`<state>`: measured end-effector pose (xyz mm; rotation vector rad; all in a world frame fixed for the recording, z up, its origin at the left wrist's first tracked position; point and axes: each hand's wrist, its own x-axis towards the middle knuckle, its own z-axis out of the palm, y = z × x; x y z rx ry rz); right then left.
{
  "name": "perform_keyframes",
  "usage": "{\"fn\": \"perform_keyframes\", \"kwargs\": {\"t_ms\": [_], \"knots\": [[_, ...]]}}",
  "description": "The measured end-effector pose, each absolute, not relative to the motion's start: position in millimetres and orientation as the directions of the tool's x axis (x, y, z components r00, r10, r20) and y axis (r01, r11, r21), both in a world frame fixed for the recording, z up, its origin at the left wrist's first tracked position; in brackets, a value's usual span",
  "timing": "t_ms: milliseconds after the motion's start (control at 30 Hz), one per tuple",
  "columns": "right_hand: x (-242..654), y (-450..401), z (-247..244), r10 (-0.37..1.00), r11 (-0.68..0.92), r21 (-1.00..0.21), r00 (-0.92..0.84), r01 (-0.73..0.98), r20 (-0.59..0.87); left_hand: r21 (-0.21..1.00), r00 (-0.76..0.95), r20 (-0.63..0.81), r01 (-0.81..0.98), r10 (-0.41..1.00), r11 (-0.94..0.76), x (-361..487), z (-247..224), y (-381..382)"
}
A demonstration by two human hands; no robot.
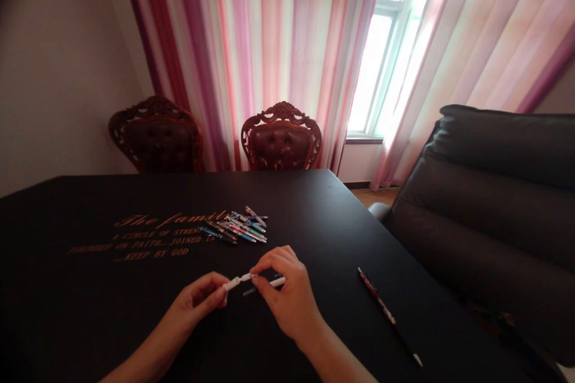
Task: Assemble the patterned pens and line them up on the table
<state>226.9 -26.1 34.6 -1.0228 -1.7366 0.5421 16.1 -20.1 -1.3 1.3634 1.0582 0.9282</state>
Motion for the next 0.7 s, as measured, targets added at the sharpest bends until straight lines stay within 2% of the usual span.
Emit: {"fn": "perform_keyframes", "kwargs": {"t_ms": [533,700], "knots": [[221.4,-30.4,31.1,0.844,0.535,-0.784,-0.231,0.315,0.483,0.99,0.334,0.013,0.127,0.942,-0.059,17.3,-6.3,-19.9],[232.6,-23.8,33.4,0.871,0.489,-0.764,-0.189,0.421,0.453,0.999,0.289,0.002,0.032,0.957,-0.012,13.9,-7.1,-16.4]]}}
